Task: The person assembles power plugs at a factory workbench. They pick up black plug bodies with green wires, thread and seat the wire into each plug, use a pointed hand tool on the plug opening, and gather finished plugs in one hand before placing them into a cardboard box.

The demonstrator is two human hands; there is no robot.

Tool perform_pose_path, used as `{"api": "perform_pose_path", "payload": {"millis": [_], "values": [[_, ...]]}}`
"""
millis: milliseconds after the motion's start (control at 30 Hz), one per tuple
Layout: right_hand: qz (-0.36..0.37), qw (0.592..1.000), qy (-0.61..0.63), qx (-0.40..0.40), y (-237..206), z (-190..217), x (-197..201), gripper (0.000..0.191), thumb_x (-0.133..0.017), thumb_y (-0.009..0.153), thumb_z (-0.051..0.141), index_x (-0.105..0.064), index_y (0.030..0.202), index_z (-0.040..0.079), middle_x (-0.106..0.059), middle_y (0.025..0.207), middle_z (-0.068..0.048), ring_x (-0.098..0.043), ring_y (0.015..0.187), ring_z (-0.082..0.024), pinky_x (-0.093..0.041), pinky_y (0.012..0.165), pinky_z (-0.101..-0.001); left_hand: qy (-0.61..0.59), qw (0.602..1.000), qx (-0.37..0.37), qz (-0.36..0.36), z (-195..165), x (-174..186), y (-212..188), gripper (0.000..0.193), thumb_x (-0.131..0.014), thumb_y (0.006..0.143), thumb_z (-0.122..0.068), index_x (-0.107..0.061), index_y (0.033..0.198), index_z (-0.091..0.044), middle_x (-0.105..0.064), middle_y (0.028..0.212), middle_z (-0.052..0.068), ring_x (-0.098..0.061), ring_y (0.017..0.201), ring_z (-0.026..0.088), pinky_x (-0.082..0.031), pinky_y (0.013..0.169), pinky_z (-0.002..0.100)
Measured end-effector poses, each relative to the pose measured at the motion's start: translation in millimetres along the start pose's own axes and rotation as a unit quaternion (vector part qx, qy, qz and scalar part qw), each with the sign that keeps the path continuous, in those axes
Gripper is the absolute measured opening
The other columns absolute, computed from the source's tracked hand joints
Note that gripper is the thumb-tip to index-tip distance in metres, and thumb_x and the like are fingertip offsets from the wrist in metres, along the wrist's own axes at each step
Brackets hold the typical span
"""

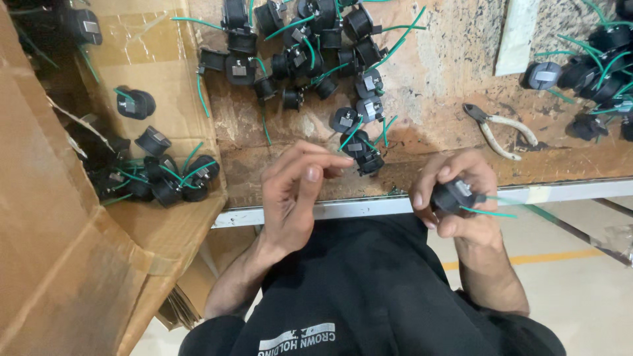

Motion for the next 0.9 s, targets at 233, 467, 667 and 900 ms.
{"api": "perform_pose_path", "payload": {"millis": [233, 467, 667, 900], "values": [[-0.008, 0.809, -0.588, 0.018, 20.8, 8.1, -23.7, 0.037, -0.091, 0.081, 0.015, -0.073, 0.113, 0.007, -0.062, 0.085, -0.006, -0.061, 0.069, -0.012, -0.048, 0.06, -0.0279, -0.006, 1.0, 0.003, -0.009, 1.7, 1.4, -0.3, 0.036, -0.049, 0.115, -0.029, -0.075, 0.114, -0.003, -0.069, 0.106, 0.008, -0.068, 0.093, 0.015, -0.056, 0.084, 0.027], [-0.008, 0.719, -0.695, 0.027, 28.2, -10.1, -30.9, 0.042, -0.093, 0.081, 0.029, -0.072, 0.109, 0.005, -0.061, 0.083, -0.006, -0.063, 0.068, -0.014, -0.05, 0.06, -0.0305, 0.013, 1.0, -0.004, -0.015, 4.1, -2.3, 0.4, 0.02, -0.059, 0.112, -0.015, -0.074, 0.112, -0.002, -0.07, 0.107, 0.007, -0.067, 0.092, 0.013, -0.056, 0.083, 0.025], [0.007, 0.867, -0.498, 0.021, 18.6, -6.8, -7.0, 0.03, -0.077, 0.092, 0.016, -0.068, 0.118, 0.003, -0.065, 0.097, -0.009, -0.063, 0.079, -0.017, -0.05, 0.068, -0.0306, 0.026, 0.999, 0.012, -0.027, 6.9, -4.6, -3.6, 0.018, -0.061, 0.107, -0.013, -0.076, 0.108, -0.003, -0.067, 0.098, 0.006, -0.064, 0.086, 0.012, -0.052, 0.073, 0.025], [-0.099, 0.972, -0.206, -0.048, -1.8, -11.9, 4.7, 0.052, -0.076, 0.098, 0.007, -0.052, 0.143, 0.001, -0.067, 0.117, -0.016, -0.062, 0.063, -0.012, -0.052, 0.056, -0.0267, 0.069, 0.997, -0.035, -0.008, 5.2, -18.4, -6.6, 0.011, -0.065, 0.107, -0.01, -0.074, 0.106, -0.003, -0.069, 0.097, 0.005, -0.067, 0.087, 0.013, -0.053, 0.078, 0.026]]}}
Point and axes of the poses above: each hand's wrist, its own y-axis towards the middle knuckle, its own x-axis out of the back of the hand, z = x × y, the point moved 1 cm from there along y, towards the middle knuckle
